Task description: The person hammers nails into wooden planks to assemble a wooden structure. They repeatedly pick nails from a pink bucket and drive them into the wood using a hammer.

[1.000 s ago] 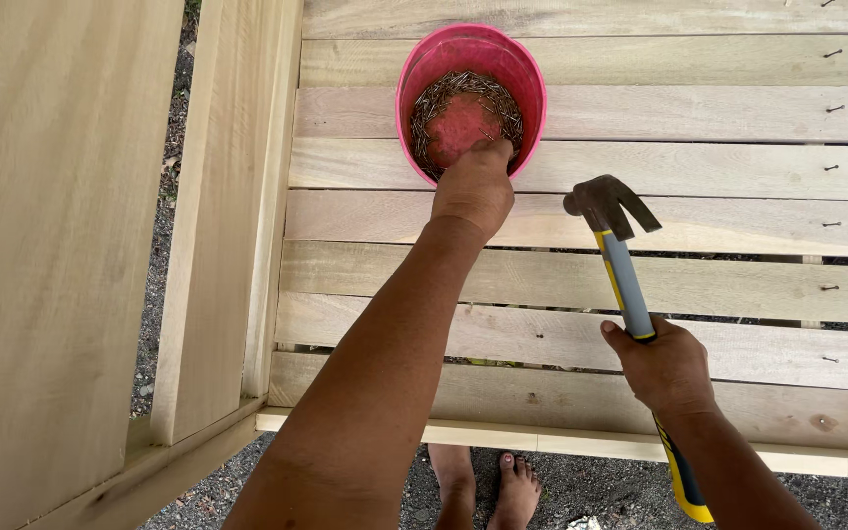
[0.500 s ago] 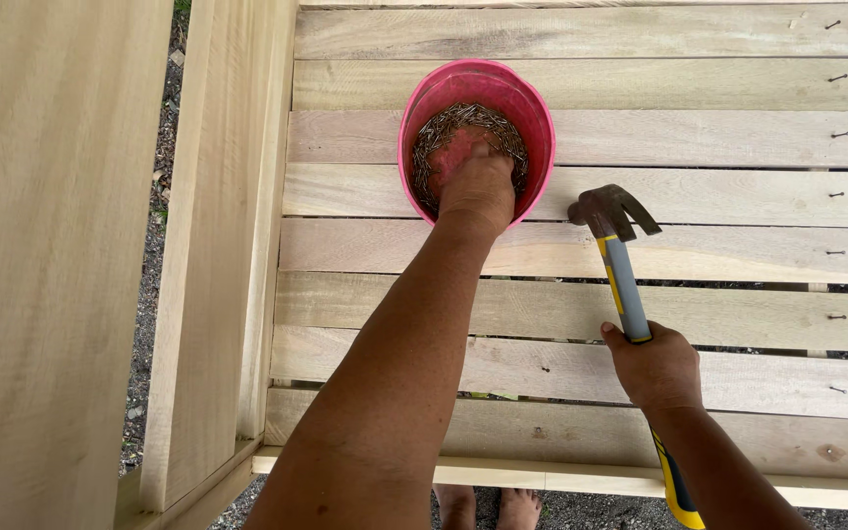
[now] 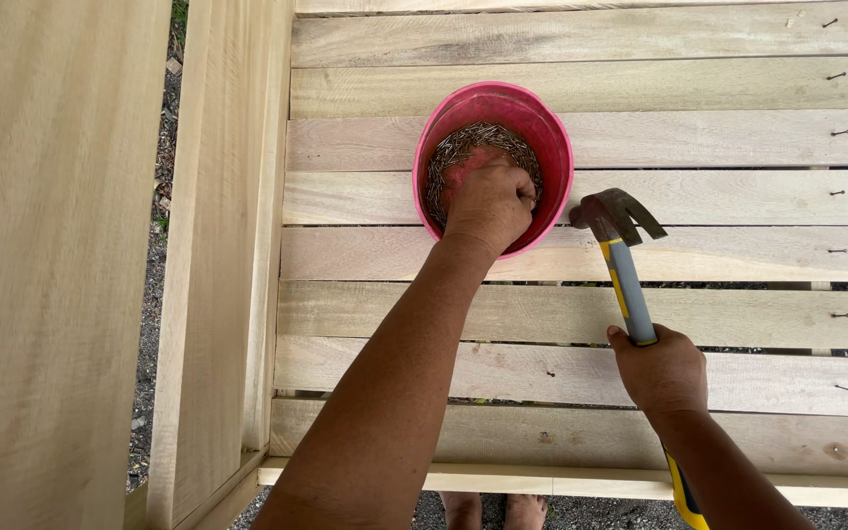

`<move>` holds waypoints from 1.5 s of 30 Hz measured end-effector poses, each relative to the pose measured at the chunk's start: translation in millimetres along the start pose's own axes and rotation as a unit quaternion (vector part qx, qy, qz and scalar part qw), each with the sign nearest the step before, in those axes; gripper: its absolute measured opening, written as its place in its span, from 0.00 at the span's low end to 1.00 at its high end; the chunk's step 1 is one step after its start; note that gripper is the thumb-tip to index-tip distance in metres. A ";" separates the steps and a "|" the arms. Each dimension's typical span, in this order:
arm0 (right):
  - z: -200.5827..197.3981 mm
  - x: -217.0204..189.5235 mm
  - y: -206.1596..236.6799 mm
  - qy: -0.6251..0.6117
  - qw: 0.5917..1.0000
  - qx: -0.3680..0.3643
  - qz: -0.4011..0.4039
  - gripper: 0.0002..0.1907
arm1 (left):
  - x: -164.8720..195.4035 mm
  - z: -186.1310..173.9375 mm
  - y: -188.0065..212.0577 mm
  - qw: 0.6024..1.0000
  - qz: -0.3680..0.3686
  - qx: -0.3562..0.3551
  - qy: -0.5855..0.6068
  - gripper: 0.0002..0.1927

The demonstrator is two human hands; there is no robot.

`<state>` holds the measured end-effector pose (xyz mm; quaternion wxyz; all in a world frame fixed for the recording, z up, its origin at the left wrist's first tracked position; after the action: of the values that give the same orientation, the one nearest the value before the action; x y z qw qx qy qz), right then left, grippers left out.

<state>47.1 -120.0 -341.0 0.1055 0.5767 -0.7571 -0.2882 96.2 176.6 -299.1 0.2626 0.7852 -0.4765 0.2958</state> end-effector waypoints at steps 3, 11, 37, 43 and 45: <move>-1.9 -0.7 -0.4 -0.002 1.000 0.010 -0.003 0.24 | -14.8 -6.3 -0.3 0.995 -0.025 0.021 0.091 0.03; -3.5 -1.4 0.9 -0.007 1.000 -0.002 0.005 0.25 | -18.1 -18.7 4.7 0.984 0.081 0.137 0.076 0.03; -2.6 9.8 9.9 -0.068 0.994 -0.090 -0.015 0.26 | 5.1 43.8 121.2 0.966 0.063 0.175 0.180 0.02; 17.3 69.7 29.2 -0.059 0.990 -0.132 0.003 0.27 | -37.9 79.7 134.9 0.976 -0.048 0.166 0.135 0.02; 24.6 87.1 32.5 -0.067 0.988 -0.137 0.007 0.28 | -44.9 83.0 139.4 0.975 -0.033 0.192 0.109 0.02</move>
<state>-18.6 -188.1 -357.8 0.1347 0.5313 -0.7196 -0.4263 -28.6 88.8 -370.0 0.1673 0.7994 -0.3529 0.4566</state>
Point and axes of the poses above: each hand's wrist, its own y-axis away from the middle knuckle, its own z-axis out of the palm, x = y × z, the point moved 6 cm from there along -y, towards the middle knuckle, and after that the axes turned 5 degrees about x, right-handed, at the moved point
